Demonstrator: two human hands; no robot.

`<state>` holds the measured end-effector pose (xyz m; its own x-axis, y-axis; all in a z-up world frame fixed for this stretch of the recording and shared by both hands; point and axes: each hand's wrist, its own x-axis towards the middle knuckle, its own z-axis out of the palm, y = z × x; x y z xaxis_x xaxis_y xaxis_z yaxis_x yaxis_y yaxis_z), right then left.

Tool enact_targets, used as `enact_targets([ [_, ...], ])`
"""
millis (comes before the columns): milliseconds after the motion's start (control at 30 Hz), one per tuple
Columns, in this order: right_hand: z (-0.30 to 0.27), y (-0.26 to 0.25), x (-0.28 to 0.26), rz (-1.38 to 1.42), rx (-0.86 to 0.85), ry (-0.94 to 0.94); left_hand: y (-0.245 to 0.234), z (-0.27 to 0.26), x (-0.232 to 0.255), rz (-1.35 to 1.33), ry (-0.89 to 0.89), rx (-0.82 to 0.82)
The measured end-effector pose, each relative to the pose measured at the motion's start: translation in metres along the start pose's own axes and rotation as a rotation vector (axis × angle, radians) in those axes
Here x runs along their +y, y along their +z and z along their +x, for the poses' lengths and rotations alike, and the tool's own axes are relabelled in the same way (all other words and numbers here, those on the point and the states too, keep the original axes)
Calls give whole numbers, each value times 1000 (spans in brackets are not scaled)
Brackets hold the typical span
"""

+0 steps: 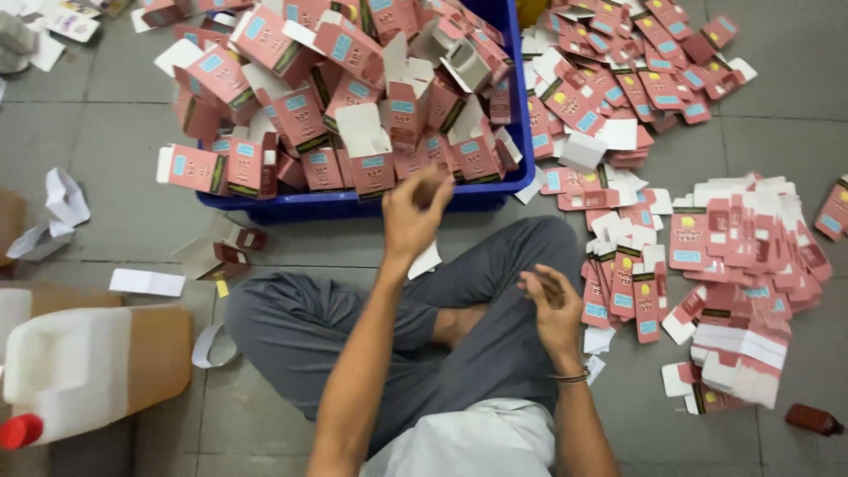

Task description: Folding flat cardboard templates into small product boxes while sitting on the floor.

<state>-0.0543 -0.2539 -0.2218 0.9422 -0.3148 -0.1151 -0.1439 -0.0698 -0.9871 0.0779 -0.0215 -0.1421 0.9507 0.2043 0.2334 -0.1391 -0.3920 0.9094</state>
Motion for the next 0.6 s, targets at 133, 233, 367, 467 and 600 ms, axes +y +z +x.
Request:
enact_targets([
  [133, 34, -57, 55, -158, 210, -97, -1, -70, -45, -155, -156, -108],
  [233, 55, -112, 88, -453, 341, -171, -8, -102, -51, -76, -300, -237],
  [367, 86, -166, 116, -791, 409, -18, -8, -127, -72, 28, -273, -307],
  [467, 95, -189, 122, -856, 321, 203, -8, -138, -79, 83, -267, -340],
  [600, 102, -202, 137, -724, 202, 358, -3, -144, -81, 85, -296, -374],
])
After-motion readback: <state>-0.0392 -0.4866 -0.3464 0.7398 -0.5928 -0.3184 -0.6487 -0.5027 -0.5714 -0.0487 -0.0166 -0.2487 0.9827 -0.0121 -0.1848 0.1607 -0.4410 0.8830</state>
